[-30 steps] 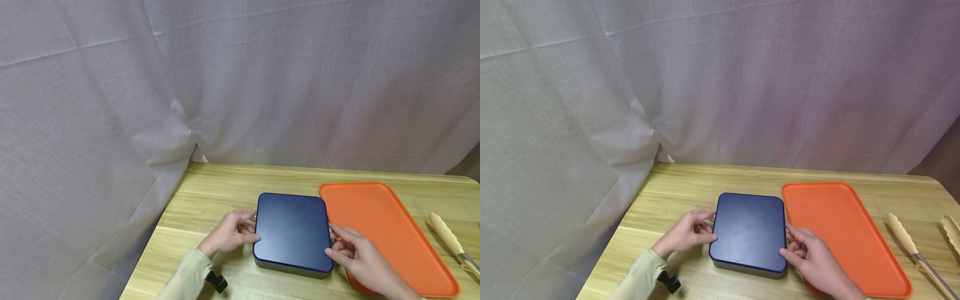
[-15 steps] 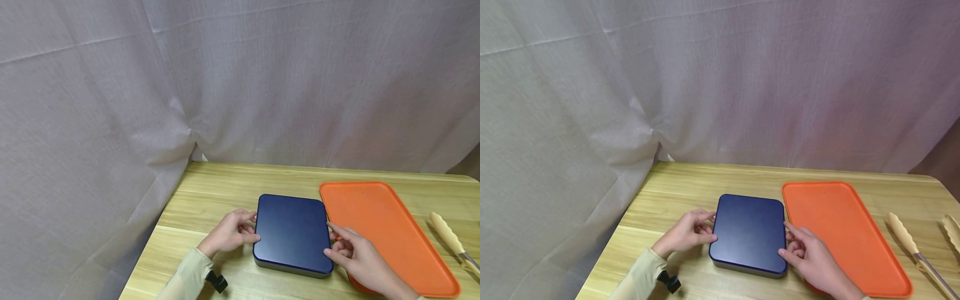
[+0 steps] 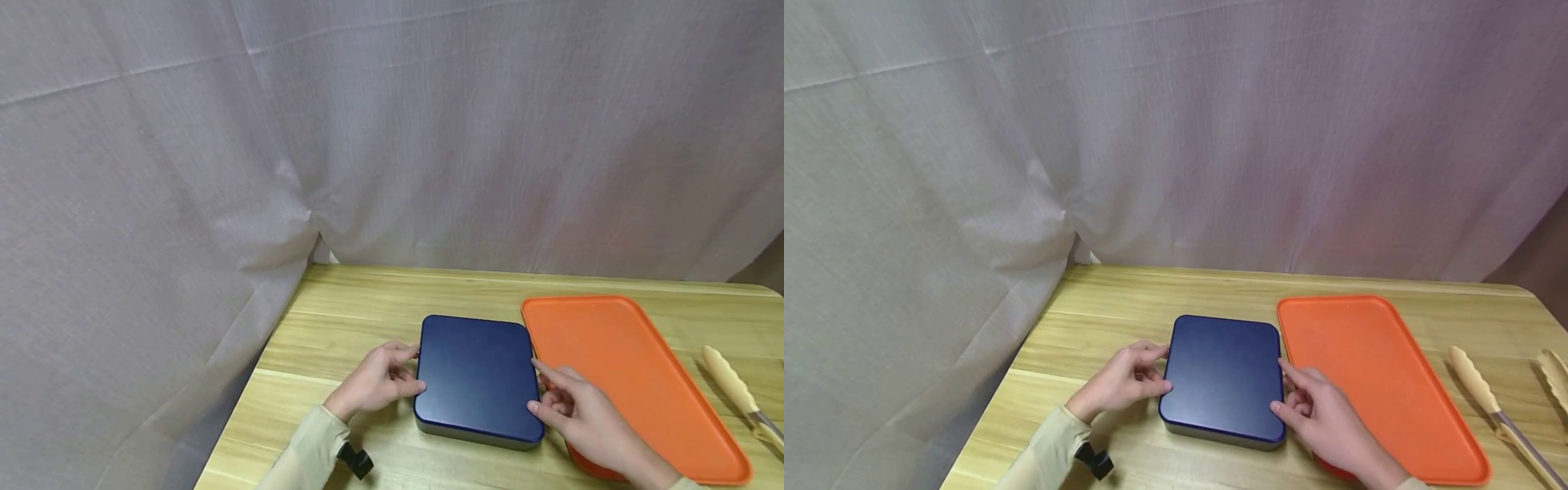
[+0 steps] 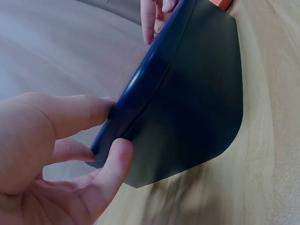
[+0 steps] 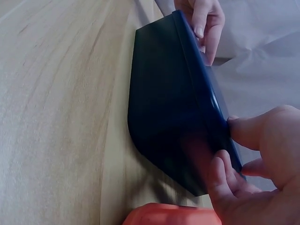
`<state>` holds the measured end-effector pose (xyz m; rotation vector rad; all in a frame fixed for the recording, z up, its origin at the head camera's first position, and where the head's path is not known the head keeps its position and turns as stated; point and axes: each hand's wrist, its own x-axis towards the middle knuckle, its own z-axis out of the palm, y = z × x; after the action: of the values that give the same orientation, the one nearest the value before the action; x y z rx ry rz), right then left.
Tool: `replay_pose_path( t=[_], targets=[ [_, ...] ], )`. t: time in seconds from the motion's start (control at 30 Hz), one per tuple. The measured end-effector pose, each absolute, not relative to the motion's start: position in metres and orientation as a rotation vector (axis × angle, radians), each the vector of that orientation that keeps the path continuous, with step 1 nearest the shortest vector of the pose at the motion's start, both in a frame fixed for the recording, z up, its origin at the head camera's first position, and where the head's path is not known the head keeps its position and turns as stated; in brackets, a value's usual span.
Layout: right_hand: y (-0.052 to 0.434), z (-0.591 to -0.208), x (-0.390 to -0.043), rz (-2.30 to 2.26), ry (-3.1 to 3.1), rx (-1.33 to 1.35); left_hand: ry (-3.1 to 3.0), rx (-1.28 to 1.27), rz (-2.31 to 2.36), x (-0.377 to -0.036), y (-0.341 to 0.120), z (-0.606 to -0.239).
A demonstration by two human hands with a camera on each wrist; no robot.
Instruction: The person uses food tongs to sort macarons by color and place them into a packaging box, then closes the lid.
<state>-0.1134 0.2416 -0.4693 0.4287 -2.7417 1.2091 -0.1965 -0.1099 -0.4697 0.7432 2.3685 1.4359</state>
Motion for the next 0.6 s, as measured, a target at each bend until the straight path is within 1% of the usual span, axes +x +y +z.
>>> replay_pose_path(
  t=[0.3, 0.6],
  targets=[
    [0.2405, -0.4651, -0.1139, 1.201, -2.822, 0.356, 2.377, 0.733, 1.467, -0.1952, -0.1079, -0.4717],
    [0.2414, -0.4601, -0.1161, 1.109, -2.858, 0.385, 2.41, 0.748, 1.378, -0.1956, -0.1081, -0.4687]
  ],
)
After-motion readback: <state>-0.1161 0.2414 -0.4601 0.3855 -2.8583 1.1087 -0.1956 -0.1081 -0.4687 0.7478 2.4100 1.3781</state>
